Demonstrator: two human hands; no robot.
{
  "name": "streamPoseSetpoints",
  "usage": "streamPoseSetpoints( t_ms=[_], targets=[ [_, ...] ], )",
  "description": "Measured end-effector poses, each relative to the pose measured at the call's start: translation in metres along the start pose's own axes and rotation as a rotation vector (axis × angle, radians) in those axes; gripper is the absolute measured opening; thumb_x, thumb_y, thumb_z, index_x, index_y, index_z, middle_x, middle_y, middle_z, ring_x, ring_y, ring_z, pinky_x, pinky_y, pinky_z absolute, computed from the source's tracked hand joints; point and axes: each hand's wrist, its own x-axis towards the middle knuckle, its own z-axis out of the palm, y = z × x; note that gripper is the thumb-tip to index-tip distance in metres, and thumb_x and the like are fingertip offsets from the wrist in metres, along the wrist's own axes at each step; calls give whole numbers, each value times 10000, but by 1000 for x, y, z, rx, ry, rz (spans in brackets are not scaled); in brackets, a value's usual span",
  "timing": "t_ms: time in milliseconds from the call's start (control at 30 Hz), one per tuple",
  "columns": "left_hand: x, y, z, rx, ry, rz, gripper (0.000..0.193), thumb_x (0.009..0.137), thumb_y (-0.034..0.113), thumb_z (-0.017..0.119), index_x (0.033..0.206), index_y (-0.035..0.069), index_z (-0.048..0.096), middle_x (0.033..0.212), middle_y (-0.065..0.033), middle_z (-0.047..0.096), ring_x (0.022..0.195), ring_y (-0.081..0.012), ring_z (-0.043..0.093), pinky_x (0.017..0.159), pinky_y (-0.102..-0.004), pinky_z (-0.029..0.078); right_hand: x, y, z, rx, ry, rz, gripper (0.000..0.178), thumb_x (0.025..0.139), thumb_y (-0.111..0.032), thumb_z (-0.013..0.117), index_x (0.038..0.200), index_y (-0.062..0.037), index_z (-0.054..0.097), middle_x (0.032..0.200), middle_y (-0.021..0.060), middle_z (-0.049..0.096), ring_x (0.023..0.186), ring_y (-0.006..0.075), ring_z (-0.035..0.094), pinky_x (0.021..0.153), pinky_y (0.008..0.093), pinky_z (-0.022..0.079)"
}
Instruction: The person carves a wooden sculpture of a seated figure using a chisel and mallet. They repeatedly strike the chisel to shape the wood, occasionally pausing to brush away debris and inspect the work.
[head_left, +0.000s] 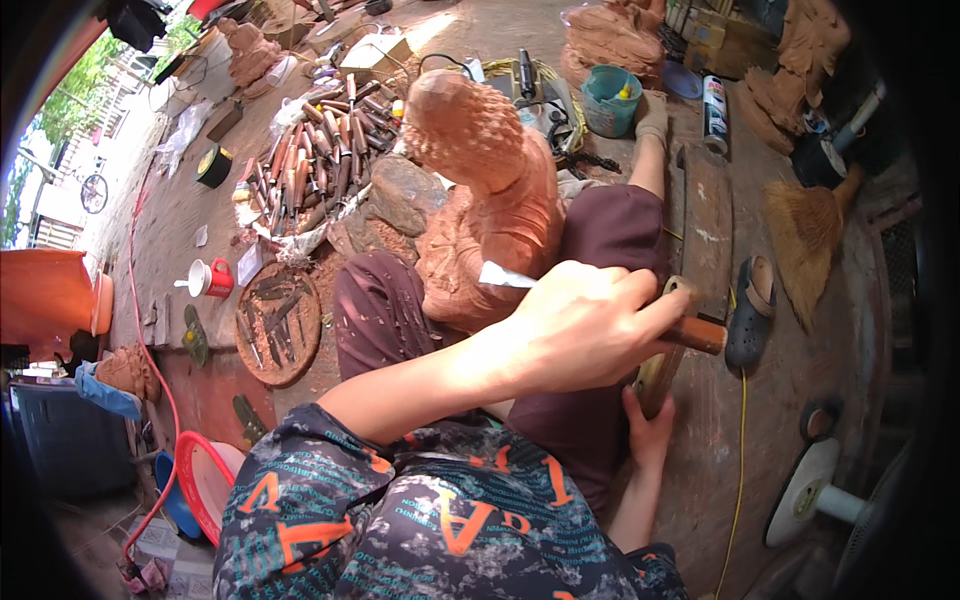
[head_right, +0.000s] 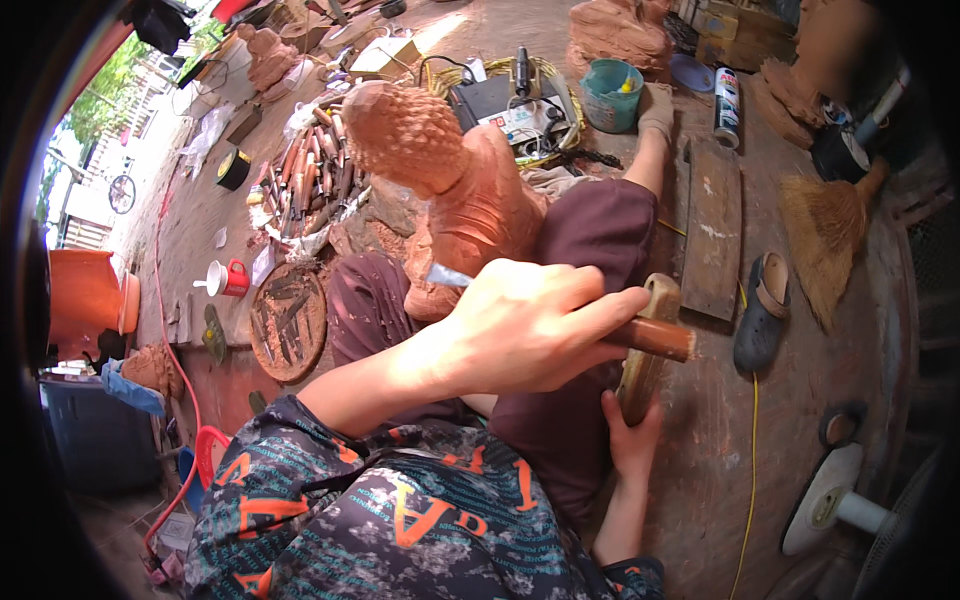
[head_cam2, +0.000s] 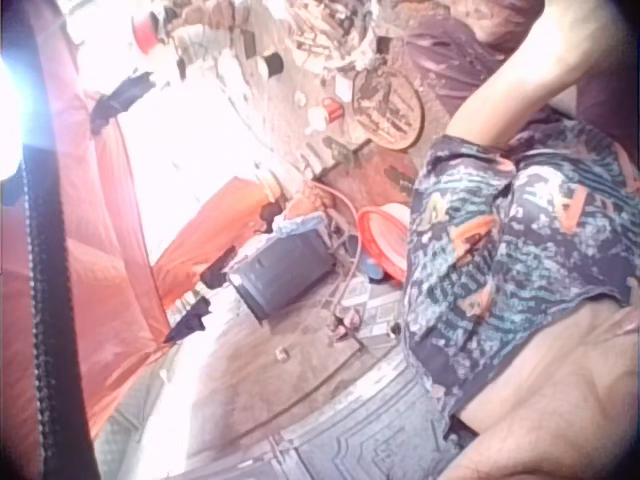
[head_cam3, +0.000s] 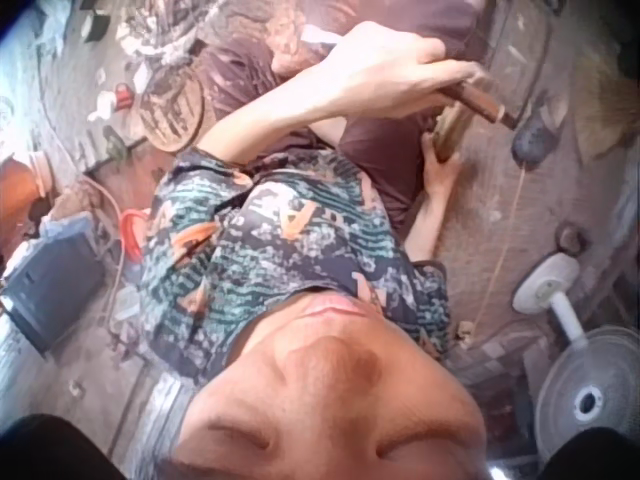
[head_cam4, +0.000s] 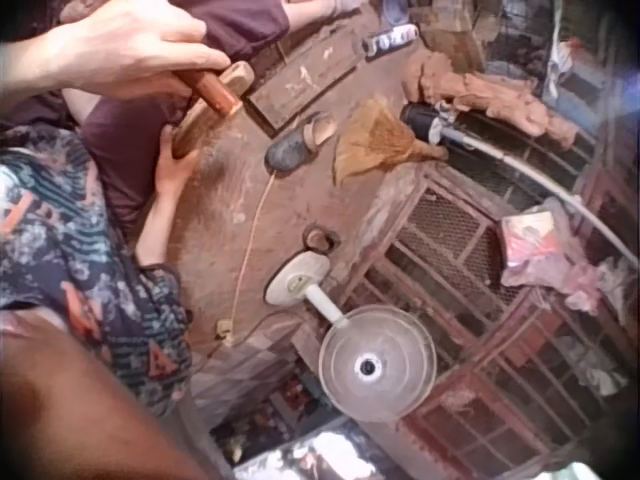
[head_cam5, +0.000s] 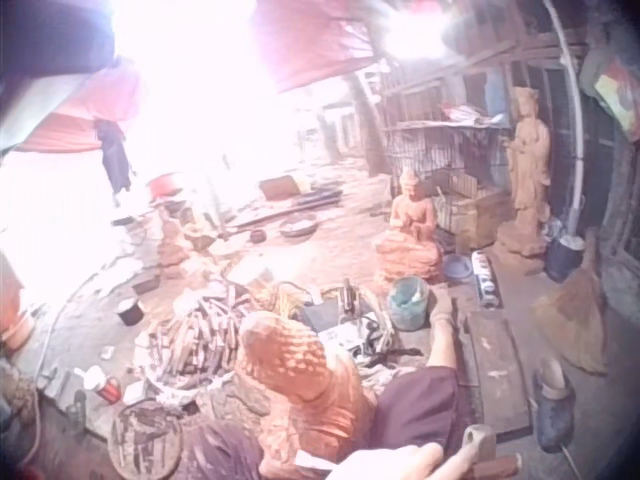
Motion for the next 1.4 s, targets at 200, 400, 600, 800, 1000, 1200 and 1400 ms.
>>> streamPoseSetpoints(
  t_ms=[200,400,600,800,1000,1200,1400],
  targets=[
    [-67,-31,-58,-259,138,-318,389,830,173,722,1182,38,628,975,-119,703,847,-260,701,700,-340,555,-17,-16,16,-138,69,-195,589,793,-215,770,1272,2,503,1140,156,609,1070,279,595,916,383,452],
    [-188,-193,-129,-45,467,-1170,442,888,127,625,1302,-8,547,866,-61,655,690,-120,585,616,-258,472,-24,-51,39,-306,21,-810,570,838,-441,687,1164,5,545,882,154,598,744,328,610,689,416,491],
    [-253,-308,-132,-403,584,-1518,709,870,-63,575,1501,124,313,809,-55,609,596,-92,555,434,-191,406,-11,-62,54,-734,48,-1044,513,871,-523,625,1113,-72,590,743,96,505,610,273,516,546,395,399],
    [-239,-352,-91,-558,764,-1464,597,898,-108,447,1422,177,429,1108,-148,590,796,-198,668,627,-303,603,-15,-54,49,-697,62,-983,627,843,-567,630,1118,-9,553,778,149,540,655,332,547,589,428,437],
    [-275,-383,-66,15,443,-1302,513,844,-67,492,1316,127,552,1114,-199,632,868,-241,681,642,-332,589,-14,-50,47,-655,47,-970,652,751,-436,773,1135,26,521,790,154,533,660,314,539,587,398,429],
    [-243,-356,-77,-67,523,-1339,522,753,-4,655,1265,83,600,960,-197,663,886,-317,673,831,-414,529,-14,-48,47,-661,66,-963,629,748,-398,777,1133,28,519,798,152,530,667,305,535,598,393,428],
    [-236,-353,-69,252,540,-1291,538,765,36,695,1285,141,608,1015,-142,690,964,-238,669,877,-359,521,-13,-49,47,-652,73,-966,601,754,-374,769,1126,27,521,802,151,530,674,307,536,607,393,430]
  ],
)
